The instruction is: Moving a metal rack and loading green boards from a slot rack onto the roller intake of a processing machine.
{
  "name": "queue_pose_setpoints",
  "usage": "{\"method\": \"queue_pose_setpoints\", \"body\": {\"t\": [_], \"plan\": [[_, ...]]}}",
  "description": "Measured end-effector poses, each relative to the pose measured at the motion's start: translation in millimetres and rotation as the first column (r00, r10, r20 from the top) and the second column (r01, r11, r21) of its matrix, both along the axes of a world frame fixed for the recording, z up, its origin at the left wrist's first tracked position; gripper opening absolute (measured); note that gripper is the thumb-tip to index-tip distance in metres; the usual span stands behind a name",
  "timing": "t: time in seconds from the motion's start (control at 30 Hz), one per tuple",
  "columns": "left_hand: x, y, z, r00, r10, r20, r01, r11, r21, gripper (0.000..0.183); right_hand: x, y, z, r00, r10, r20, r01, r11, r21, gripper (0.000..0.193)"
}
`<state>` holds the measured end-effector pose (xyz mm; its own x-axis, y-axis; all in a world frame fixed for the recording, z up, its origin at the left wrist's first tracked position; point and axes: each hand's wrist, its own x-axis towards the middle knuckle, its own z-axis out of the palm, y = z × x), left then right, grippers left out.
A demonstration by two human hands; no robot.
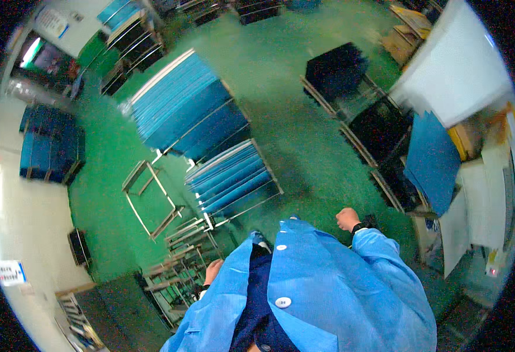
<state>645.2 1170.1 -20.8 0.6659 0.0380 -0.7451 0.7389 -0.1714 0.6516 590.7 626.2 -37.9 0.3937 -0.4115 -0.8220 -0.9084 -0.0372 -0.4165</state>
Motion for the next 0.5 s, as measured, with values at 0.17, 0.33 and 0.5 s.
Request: {"method": "queue_pose_setpoints", "body": {"t": [0.17, 0.33, 0.5], "plan": [[60.0, -43.2, 4.0, 0.975, -0.199, -0.097, 0.197, 0.98, -0.033, 0.03, -46.0, -7.7, -48.0, 0.991, 0.137, 0.006, -0.136, 0.987, -0.088, 0.019], [119.0, -6.6, -109.9, 0.88, -0.465, -0.1, 0.451, 0.882, -0.135, 0.011, -142.5, 4.5, -135.1, 0.938, 0.185, 0.292, -0.099, 0.953, -0.286, 0.022], [194.2, -62.0, -61.4, 0.939, -0.314, -0.139, 0.305, 0.949, -0.082, 0.02, -183.5, 67.2, -140.2, 0.948, 0.139, 0.285, -0.029, 0.933, -0.357, 0.025]]}}
